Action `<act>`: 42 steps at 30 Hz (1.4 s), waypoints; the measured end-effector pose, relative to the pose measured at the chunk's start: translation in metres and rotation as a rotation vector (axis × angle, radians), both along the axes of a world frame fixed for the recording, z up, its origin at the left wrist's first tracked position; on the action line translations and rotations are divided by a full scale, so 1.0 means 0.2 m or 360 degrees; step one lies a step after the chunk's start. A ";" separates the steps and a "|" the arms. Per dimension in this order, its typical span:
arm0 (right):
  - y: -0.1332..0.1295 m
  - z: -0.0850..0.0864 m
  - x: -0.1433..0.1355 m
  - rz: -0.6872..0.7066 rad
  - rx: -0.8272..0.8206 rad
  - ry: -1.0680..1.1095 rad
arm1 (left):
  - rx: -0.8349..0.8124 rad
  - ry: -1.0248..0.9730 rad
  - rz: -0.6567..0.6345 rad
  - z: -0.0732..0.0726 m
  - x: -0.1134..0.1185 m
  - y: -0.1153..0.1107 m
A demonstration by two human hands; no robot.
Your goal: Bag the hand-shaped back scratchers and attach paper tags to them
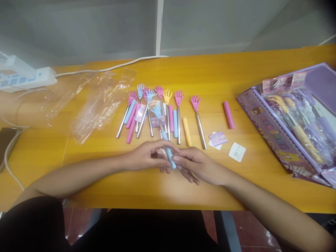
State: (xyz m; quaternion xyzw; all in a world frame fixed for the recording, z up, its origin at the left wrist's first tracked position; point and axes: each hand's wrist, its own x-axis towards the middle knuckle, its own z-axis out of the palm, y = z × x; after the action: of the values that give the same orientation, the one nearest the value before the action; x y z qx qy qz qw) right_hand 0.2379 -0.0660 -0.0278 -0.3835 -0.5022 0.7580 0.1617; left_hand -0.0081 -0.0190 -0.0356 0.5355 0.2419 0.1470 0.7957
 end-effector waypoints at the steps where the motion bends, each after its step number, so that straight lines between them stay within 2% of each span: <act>1: 0.00 0.00 0.00 -0.0019 0.0017 -0.0014 | 0.0029 0.0025 0.0005 0.00 0.00 0.00; 4: 0.00 0.00 -0.01 -0.0047 0.0057 -0.0045 | 0.0118 0.0092 0.0017 0.01 0.00 0.01; 10: 0.00 0.00 -0.02 0.0053 0.0058 0.0003 | 0.0182 0.0064 -0.0060 -0.01 -0.01 0.01; 18: 0.01 0.01 0.00 0.0254 0.0042 0.0118 | 0.0393 -0.0007 -0.0449 -0.02 -0.04 -0.01; 20: 0.01 -0.01 0.01 0.0149 -0.0022 0.0212 | 0.0478 -0.0046 -0.0580 -0.01 -0.04 0.00; 23: 0.03 -0.04 0.02 -0.0284 -0.0045 0.0344 | 0.0633 -0.0064 -0.0790 0.01 -0.03 0.01; 25: 0.05 -0.04 0.02 -0.0581 0.0029 0.0278 | 0.0695 -0.0059 -0.0904 0.02 -0.03 0.01; 27: 0.07 -0.04 0.02 -0.0742 0.0091 0.0162 | 0.0718 -0.0057 -0.0932 0.02 -0.04 0.01; 29: 0.09 -0.04 0.02 -0.0747 0.0135 0.0087 | 0.0774 -0.0045 -0.0775 0.00 -0.06 0.01; 32: 0.09 -0.02 0.02 -0.0516 0.0191 0.0091 | 0.0846 -0.0037 -0.0156 -0.04 -0.06 0.01; 34: 0.08 -0.02 0.02 -0.0319 0.0167 0.0134 | 0.0720 -0.0122 0.0258 -0.07 -0.05 0.01; 35: 0.07 -0.02 0.01 -0.0242 0.0137 0.0159 | 0.0655 -0.0166 0.0396 -0.08 -0.04 0.02; 38: 0.05 -0.03 0.00 -0.0078 0.0086 0.0203 | 0.0565 -0.0224 0.0586 -0.09 -0.02 0.04; 42: 0.05 -0.04 -0.01 0.0081 0.0101 0.0194 | 0.0644 -0.0186 0.0625 -0.11 -0.02 0.05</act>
State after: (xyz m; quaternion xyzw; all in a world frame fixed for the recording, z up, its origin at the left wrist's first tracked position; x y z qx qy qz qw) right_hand 0.2356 -0.0570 -0.0367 -0.3185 -0.5249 0.7674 0.1846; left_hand -0.0125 -0.0097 -0.0568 0.6170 0.2605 0.3742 0.6415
